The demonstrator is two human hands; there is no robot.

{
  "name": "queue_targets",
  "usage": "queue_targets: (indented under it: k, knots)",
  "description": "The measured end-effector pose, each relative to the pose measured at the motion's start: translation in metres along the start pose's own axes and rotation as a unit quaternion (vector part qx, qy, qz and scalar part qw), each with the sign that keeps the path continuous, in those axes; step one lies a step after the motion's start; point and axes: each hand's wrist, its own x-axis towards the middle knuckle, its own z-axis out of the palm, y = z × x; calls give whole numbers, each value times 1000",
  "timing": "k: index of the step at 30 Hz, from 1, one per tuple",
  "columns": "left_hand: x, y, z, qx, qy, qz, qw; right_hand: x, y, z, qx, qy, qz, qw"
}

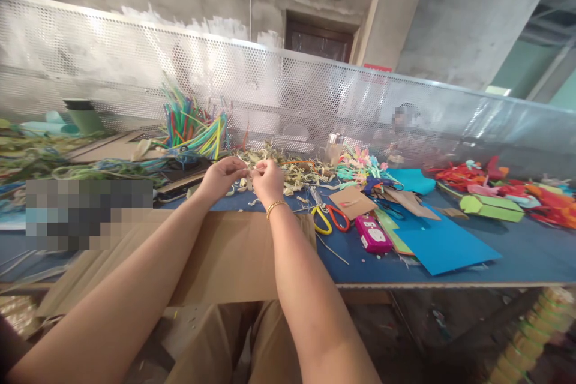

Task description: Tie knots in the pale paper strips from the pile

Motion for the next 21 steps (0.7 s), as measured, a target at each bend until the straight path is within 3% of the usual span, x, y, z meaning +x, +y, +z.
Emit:
queue_targets:
  k: [8, 12, 21]
  knots:
    - [-2, 8, 3, -25, -43, 11, 999, 0, -1, -1, -17, 14, -17, 1000]
    - [-1, 4, 1, -6, -8, 16, 1000, -1, -4, 0, -43, -21, -33, 998]
    - [-1, 10, -2, 19, 43, -2, 999, -9, -13, -3, -87, -29, -85, 992]
